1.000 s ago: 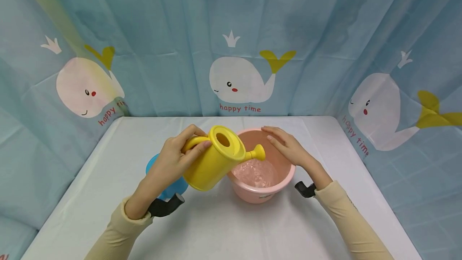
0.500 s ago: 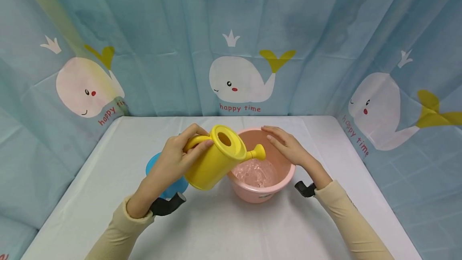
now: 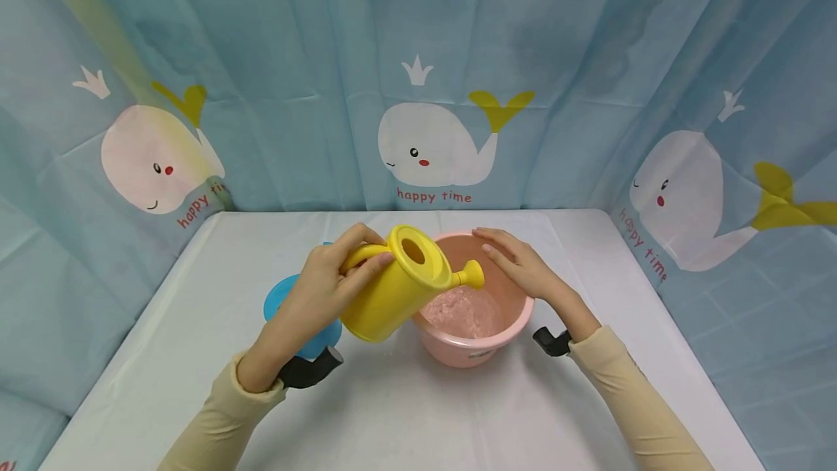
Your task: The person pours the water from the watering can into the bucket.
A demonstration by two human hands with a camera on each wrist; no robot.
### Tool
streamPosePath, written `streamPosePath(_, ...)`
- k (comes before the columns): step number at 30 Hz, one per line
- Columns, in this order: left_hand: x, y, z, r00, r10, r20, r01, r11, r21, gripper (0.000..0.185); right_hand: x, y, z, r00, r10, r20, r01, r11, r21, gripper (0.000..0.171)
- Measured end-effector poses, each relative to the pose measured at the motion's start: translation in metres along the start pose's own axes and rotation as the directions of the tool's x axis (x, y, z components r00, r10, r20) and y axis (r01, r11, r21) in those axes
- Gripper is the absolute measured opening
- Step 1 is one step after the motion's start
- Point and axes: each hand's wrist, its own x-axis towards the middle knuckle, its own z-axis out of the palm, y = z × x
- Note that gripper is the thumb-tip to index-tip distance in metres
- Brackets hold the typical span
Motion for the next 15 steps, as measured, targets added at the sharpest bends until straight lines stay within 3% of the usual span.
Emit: streamPosePath(15,0.0011,0.0005,0.0018,1.000,0.012,-0.007,-0.012,1.000,-0.006,0.016,0.0008,0.0000,0.0008,1.000,0.001,-0.009,-0.001,1.000,0.006,0.039)
